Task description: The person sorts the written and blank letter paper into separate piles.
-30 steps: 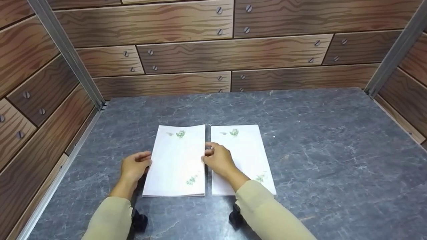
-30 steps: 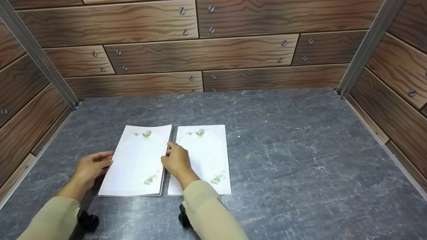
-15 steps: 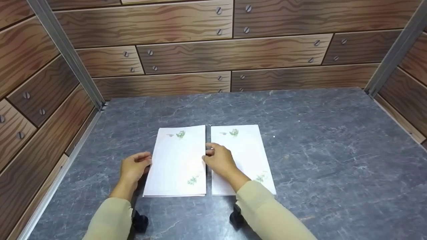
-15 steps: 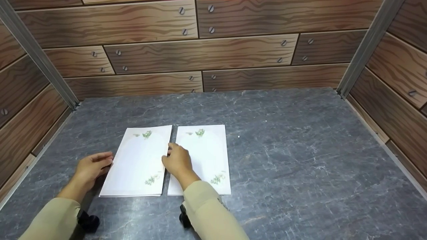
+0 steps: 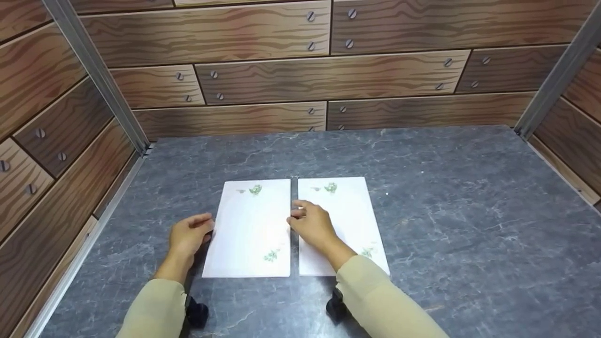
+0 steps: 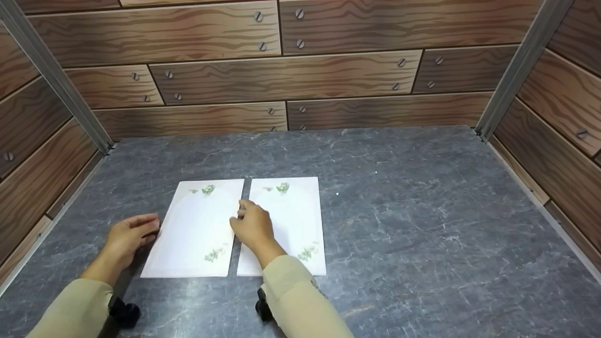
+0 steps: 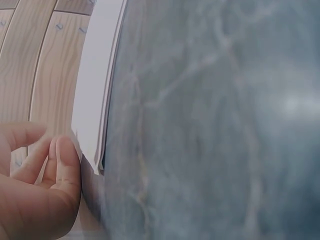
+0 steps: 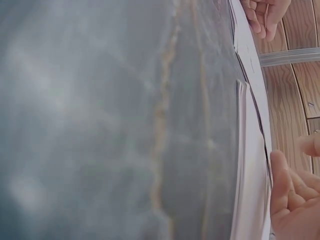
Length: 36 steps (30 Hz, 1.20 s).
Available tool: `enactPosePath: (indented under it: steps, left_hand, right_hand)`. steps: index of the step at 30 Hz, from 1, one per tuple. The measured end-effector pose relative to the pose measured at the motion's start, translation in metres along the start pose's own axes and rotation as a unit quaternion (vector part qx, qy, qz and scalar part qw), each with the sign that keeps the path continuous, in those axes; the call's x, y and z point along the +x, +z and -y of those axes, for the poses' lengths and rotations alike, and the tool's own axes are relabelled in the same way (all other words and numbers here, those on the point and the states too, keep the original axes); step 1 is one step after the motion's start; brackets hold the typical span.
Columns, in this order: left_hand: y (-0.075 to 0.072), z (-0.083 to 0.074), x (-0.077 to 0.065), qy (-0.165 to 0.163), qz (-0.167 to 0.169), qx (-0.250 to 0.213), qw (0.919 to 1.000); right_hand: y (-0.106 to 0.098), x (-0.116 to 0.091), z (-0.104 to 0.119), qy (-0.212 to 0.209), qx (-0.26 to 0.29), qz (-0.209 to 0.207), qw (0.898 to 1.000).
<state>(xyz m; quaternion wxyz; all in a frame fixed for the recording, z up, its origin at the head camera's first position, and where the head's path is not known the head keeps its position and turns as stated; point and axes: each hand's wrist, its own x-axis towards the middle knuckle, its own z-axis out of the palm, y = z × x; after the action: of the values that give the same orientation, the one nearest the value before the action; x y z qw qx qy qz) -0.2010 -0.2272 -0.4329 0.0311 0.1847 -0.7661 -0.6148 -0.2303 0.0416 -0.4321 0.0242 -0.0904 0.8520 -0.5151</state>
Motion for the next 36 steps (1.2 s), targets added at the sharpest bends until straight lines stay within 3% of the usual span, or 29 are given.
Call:
enactPosePath:
  steps: [11, 17, 25, 30, 32, 36]
  left_hand:
    - [0.001, -0.009, -0.003, -0.02, 0.004, -0.029, 0.9994]
    - [0.006, -0.016, -0.004, -0.019, -0.029, -0.033, 0.9989]
    - [0.016, -0.025, -0.008, 0.036, -0.05, -0.038, 0.9974]
    - [0.023, -0.031, -0.01, 0.052, -0.035, -0.049, 0.9968]
    - [0.027, -0.032, -0.009, 0.057, -0.027, -0.061, 0.9962]
    - [0.037, -0.035, -0.009, 0.066, -0.019, -0.075, 0.9948]
  right_hand:
    - [-0.01, -0.002, -0.002, -0.06, 0.061, -0.006, 0.996]
    - [-0.014, -0.001, -0.005, -0.101, 0.101, -0.016, 0.99]
    - [-0.029, -0.015, 0.016, -0.127, 0.109, -0.039, 0.985]
    - [-0.039, -0.023, 0.026, -0.131, 0.098, -0.052, 0.985]
    - [-0.042, -0.024, 0.026, -0.129, 0.092, -0.06, 0.986]
    - [-0.043, -0.01, 0.0, -0.12, 0.081, -0.074, 0.987]
